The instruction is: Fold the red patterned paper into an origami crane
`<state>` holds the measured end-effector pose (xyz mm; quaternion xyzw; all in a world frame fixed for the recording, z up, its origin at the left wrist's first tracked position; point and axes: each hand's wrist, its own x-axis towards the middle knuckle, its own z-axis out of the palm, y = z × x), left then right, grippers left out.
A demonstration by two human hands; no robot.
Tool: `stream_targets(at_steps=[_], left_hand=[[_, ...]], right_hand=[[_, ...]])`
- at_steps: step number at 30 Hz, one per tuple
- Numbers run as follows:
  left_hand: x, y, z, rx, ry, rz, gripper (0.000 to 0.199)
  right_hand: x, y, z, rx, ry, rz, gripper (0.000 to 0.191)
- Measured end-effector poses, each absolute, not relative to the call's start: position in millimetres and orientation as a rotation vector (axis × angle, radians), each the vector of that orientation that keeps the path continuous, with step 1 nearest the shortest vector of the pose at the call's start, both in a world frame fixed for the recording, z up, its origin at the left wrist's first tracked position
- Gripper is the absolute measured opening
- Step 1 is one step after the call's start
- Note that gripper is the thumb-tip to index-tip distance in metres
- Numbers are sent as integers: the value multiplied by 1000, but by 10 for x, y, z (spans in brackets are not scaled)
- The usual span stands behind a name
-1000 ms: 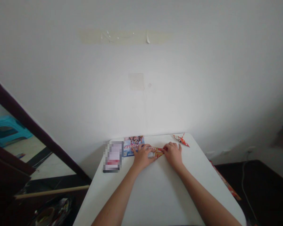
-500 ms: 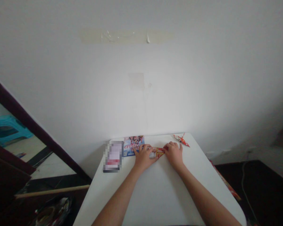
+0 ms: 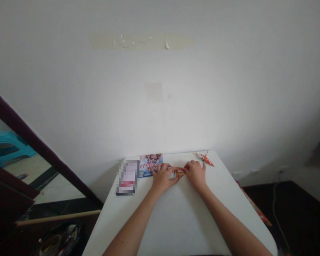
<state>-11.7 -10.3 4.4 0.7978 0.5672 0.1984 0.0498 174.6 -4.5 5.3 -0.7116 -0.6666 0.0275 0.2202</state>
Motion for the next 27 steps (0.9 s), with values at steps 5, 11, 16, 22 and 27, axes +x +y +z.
stream_targets(at_steps=[5,11,16,22,27], left_hand=[[-111,-122,75,2479,1704,552,36],[-79,-139,119,2420,1757,512,35],[-81,-91,72,2407,1799,486,38],[-112,-41,38,2400,1776,432,43],[-110,-48,57,2379,1774,416,44]], right_hand=[[1748,-37,25,-1952,-1843,67,12],[1753,-35,20,-1927,-1845,80,13],[1761,-37,0,-1925,-1836,94,15],[1829,-45,-76,-1875,-1748,67,20],[1992,-85,-58,-1768,-1687,30,22]])
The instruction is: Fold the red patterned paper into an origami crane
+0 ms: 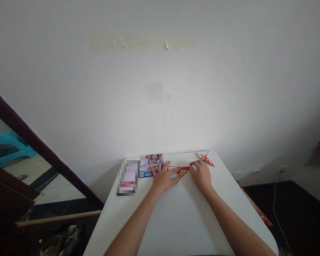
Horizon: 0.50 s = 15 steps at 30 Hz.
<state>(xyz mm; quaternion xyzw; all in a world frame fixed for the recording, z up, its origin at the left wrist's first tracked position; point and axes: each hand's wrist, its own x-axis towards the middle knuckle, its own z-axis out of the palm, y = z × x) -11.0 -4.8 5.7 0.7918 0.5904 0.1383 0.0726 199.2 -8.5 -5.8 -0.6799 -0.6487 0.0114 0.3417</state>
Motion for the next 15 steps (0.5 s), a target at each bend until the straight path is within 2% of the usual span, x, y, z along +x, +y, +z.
stream_targets(at_steps=[9,15], left_hand=[[-80,-79,62,2370,1821,480,43],[-74,-76,61,2369,1813,485,43]], right_hand=[[1974,-118,-26,-1754,-1806,204,15],[1910,-159,-17,-1854,-1736,165,16]])
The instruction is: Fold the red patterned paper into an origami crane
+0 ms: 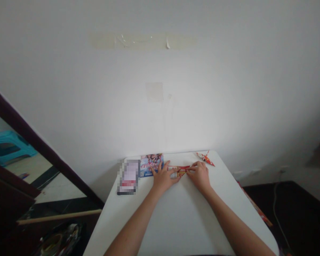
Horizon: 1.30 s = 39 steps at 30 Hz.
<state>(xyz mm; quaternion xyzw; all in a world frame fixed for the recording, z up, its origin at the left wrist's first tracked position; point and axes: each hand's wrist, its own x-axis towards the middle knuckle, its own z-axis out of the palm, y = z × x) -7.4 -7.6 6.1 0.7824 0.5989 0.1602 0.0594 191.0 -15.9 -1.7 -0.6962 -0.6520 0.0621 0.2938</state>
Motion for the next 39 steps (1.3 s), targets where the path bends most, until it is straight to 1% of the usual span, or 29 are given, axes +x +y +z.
stream_targets(at_steps=[13,26,34,39], left_hand=[[-92,-71,62,2380,1805,445,42],[-99,-67,34,2382,1792,489,44],[-62,-110,72,2382,1804,454,43],[18,-147,77,2390,1835,435,41]], right_hand=[[2028,-84,-110,-1879,-1658,67,21],[2041,-47,-176,-1836,-1599,17,25],[2167,63,-349,-1667,-1495,10,28],[2181,117,-308,-1621,-1588,12,26]])
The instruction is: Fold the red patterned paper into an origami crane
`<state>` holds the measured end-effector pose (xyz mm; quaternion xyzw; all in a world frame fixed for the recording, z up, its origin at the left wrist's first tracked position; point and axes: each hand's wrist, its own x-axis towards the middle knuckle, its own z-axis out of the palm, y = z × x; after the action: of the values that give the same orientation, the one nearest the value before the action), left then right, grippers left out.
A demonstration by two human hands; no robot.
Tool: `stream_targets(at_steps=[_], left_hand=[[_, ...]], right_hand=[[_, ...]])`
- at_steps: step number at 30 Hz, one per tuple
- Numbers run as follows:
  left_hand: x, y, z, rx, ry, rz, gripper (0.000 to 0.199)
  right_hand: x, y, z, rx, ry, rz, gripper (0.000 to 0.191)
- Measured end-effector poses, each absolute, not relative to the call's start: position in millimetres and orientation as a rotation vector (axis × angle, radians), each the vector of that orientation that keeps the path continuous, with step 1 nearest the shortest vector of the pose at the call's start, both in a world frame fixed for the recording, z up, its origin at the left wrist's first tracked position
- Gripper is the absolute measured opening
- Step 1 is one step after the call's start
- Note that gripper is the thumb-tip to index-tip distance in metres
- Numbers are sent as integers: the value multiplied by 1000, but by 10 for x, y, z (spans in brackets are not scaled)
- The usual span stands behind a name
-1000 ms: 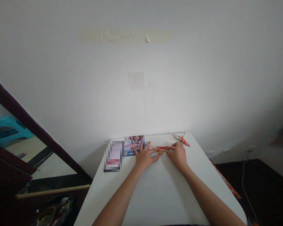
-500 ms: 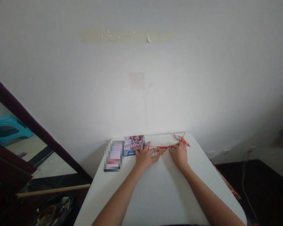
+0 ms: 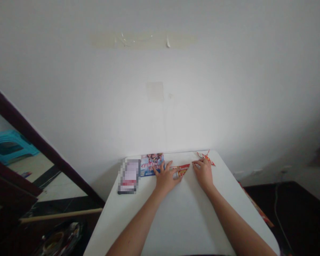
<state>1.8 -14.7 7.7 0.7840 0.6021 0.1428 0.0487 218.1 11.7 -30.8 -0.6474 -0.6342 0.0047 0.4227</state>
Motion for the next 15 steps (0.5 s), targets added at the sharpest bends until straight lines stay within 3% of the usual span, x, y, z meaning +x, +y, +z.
stream_targets(at_steps=[15], left_hand=[[17,-112,72,2353,1831,445,42]], right_hand=[[1997,74,-130,-1822,-1703,17,17]])
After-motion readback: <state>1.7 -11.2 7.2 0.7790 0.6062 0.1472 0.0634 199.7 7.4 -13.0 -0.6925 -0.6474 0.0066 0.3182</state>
